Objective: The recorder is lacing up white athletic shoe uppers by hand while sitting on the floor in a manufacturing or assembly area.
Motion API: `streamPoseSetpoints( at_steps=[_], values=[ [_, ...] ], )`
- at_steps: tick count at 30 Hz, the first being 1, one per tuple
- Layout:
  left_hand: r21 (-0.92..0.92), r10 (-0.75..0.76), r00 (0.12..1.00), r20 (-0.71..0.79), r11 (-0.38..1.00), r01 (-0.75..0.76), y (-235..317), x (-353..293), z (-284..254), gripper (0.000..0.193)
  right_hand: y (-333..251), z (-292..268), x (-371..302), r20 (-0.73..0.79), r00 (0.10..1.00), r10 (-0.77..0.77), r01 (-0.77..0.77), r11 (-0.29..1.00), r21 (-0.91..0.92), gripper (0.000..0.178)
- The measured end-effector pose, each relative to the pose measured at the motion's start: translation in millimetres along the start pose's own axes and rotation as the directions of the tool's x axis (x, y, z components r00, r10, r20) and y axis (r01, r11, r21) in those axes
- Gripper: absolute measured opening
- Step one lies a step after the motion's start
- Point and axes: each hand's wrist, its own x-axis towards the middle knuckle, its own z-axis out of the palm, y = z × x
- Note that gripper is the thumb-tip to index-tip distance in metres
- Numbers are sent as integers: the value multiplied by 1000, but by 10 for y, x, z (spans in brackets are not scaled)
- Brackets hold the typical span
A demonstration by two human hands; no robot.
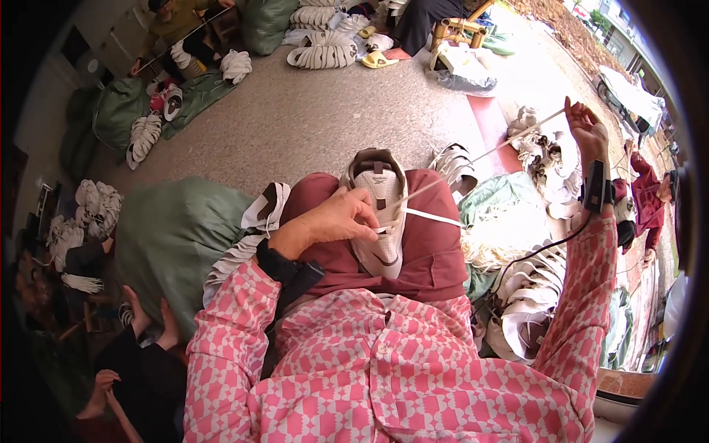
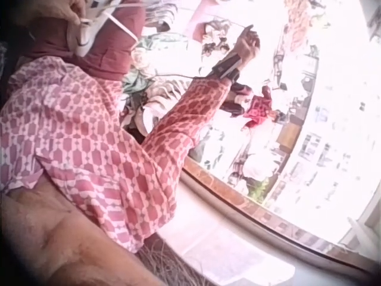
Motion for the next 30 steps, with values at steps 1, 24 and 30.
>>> streamPoseSetpoints(
  at_steps=[1,24,30],
  values=[
    [2,-7,1000,-10,1000,7,22,-30,4,23,17,-4,11,39,999,10,-9,1000,-16,15],
    [-525,-27,958,287,832,181,899,-632,-154,17,-542,-998,-804,139,989,45,-8,966,-257,31],
    [-774,-378,687,-621,433,-462,-67,-1502,-512,22,-112,-1592,-783,-172,984,-51,24,987,-156,13]
  ],
)
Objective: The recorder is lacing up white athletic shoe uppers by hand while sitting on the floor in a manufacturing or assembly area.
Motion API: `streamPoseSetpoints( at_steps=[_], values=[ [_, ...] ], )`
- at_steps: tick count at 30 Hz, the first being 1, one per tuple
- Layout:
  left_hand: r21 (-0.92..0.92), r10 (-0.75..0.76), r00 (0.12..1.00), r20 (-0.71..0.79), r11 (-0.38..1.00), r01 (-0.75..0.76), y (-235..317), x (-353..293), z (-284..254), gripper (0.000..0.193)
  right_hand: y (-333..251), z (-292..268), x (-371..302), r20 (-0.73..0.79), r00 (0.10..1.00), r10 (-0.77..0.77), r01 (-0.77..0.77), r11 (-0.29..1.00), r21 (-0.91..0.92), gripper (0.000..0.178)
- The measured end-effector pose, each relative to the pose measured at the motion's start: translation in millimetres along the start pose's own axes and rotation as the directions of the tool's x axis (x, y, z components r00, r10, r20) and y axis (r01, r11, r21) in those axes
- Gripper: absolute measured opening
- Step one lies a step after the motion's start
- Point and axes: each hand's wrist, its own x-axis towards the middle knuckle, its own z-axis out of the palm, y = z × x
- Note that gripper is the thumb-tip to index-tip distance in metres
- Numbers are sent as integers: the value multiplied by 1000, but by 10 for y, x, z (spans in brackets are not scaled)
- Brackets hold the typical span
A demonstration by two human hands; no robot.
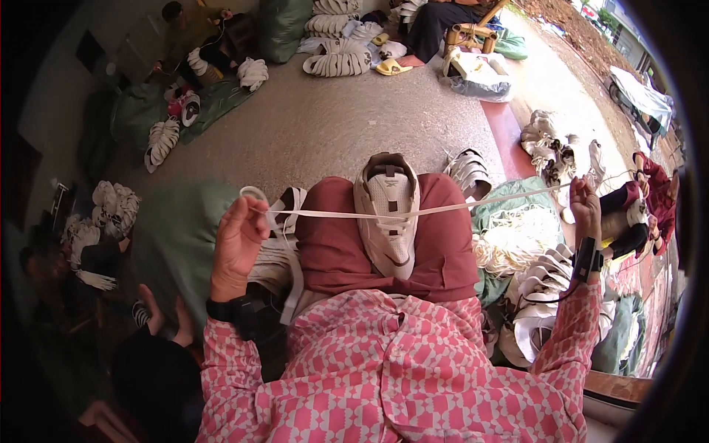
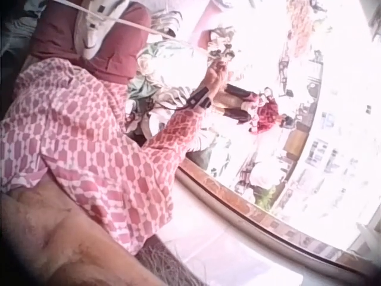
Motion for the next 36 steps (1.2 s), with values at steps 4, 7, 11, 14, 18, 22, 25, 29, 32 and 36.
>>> streamPoseSetpoints(
  at_steps=[4,7,11,14,18,22,25,29,32,36],
  values=[
    [110,-100,935,-341,983,145,-42,-139,-444,24,727,145,-266,-36,998,60,-66,980,-188,8],
    [289,-264,898,-352,882,373,-151,-155,-581,30,1239,424,-622,99,980,172,-136,945,-297,9],
    [951,-55,966,-253,168,258,-431,-7,-438,31,1733,852,-1057,145,977,158,-39,797,-603,15],
    [922,183,920,345,117,-369,-540,120,195,30,1820,1278,-1327,265,960,87,92,798,-596,16],
    [798,60,801,596,68,-599,-720,190,858,42,1374,1786,-1513,460,857,-232,439,795,-418,21],
    [853,-55,857,513,144,-501,-936,223,972,57,721,2044,-1639,516,672,-532,717,641,-273,27],
    [873,-110,879,465,221,-435,-923,266,950,45,347,2099,-1702,494,606,-623,782,581,-226,33],
    [887,-368,874,317,441,-137,-702,344,778,25,314,2121,-1722,290,771,-567,635,725,-269,39],
    [838,-514,828,225,536,105,-458,518,576,25,25,1380,-1263,625,703,-341,557,810,-185,51],
    [305,-470,826,310,872,382,-201,695,-75,27,-107,825,-824,502,860,-91,32,992,125,58]
  ],
)
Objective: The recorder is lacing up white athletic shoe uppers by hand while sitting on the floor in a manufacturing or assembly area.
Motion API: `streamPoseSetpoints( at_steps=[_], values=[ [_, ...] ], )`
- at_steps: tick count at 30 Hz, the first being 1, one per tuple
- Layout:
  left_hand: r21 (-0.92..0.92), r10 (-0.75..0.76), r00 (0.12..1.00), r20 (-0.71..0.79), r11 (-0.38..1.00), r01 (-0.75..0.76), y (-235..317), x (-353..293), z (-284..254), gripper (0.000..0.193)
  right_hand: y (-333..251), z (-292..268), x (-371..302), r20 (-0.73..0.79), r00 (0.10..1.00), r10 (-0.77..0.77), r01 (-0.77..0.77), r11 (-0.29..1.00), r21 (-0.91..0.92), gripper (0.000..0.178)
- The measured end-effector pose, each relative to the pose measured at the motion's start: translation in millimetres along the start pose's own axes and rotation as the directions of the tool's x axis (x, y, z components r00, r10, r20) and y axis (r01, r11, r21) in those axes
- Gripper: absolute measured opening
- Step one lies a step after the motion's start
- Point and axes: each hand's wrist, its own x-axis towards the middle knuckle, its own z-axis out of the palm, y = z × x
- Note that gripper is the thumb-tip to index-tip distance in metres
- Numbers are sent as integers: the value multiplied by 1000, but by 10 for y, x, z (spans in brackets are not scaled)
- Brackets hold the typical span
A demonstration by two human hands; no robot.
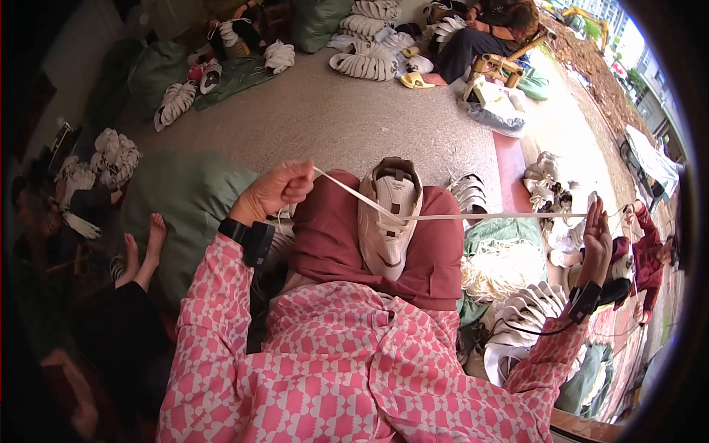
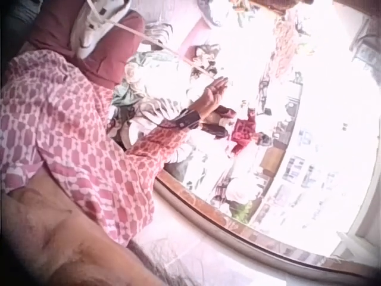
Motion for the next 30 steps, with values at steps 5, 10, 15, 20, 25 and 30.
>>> streamPoseSetpoints(
  at_steps=[5,10,15,20,25,30],
  values=[
    [-558,350,915,-199,727,-399,-115,-120,-589,24,-490,-1170,333,-345,936,70,4,978,208,40],
    [-512,336,770,-543,594,-620,-283,-516,-829,26,-344,-1598,405,-452,885,110,-34,984,172,34],
    [-491,358,714,-602,539,-685,-395,-854,-991,26,-315,-1736,565,-519,848,108,-30,987,157,33],
    [-525,324,706,-630,493,-694,-424,-861,-1022,25,-593,-1983,564,-436,890,137,-54,979,198,34],
    [-477,372,695,-615,526,-704,-410,-982,-1038,26,-385,-1817,543,-499,860,110,-32,986,162,36],
    [-479,447,725,-524,550,-685,-414,-973,-1085,28,-430,-1778,351,-424,897,124,-67,987,148,39]
  ],
)
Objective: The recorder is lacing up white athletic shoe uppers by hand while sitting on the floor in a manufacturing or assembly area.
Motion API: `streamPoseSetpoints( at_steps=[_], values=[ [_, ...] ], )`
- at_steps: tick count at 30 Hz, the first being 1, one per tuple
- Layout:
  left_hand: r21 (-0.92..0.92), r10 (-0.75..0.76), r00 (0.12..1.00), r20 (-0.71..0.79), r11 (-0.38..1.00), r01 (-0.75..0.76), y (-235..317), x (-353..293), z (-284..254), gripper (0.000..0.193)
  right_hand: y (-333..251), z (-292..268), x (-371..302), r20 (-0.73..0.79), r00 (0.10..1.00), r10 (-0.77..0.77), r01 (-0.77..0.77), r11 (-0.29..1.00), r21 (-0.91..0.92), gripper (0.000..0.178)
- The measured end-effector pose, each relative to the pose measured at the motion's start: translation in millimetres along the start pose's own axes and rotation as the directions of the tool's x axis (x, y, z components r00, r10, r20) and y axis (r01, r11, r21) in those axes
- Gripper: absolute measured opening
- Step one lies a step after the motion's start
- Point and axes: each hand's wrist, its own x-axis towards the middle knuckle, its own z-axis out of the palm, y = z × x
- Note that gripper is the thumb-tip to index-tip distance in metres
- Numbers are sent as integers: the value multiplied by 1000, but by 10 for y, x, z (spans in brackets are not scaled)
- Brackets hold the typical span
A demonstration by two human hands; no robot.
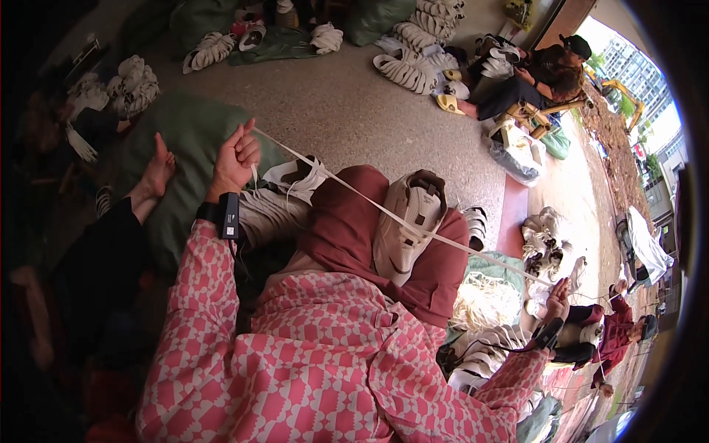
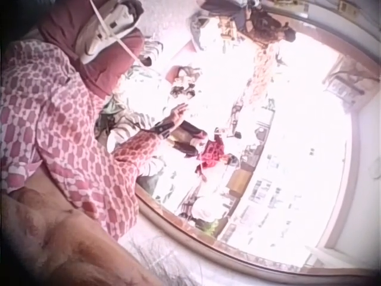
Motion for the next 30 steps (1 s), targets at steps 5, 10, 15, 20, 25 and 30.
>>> streamPoseSetpoints(
  at_steps=[5,10,15,20,25,30],
  values=[
    [18,-9,1000,12,1000,9,42,-47,11,27,55,-5,-33,-63,997,-39,39,999,6,38],
    [19,-14,1000,20,1000,14,90,-70,30,27,131,-46,-83,-95,991,-97,95,995,-25,37],
    [42,-15,995,96,999,11,162,-115,94,31,143,-135,-76,-59,996,-65,63,997,-48,35],
    [105,0,998,57,994,-6,184,-157,199,38,135,-195,-74,-145,983,-111,106,994,-41,34],
    [225,-25,996,83,974,6,306,-223,190,37,365,-345,-17,-161,983,-89,86,996,-27,29],
    [982,219,970,109,129,-139,-187,148,285,23,73,-875,215,123,990,-62,118,844,-523,14]
  ],
)
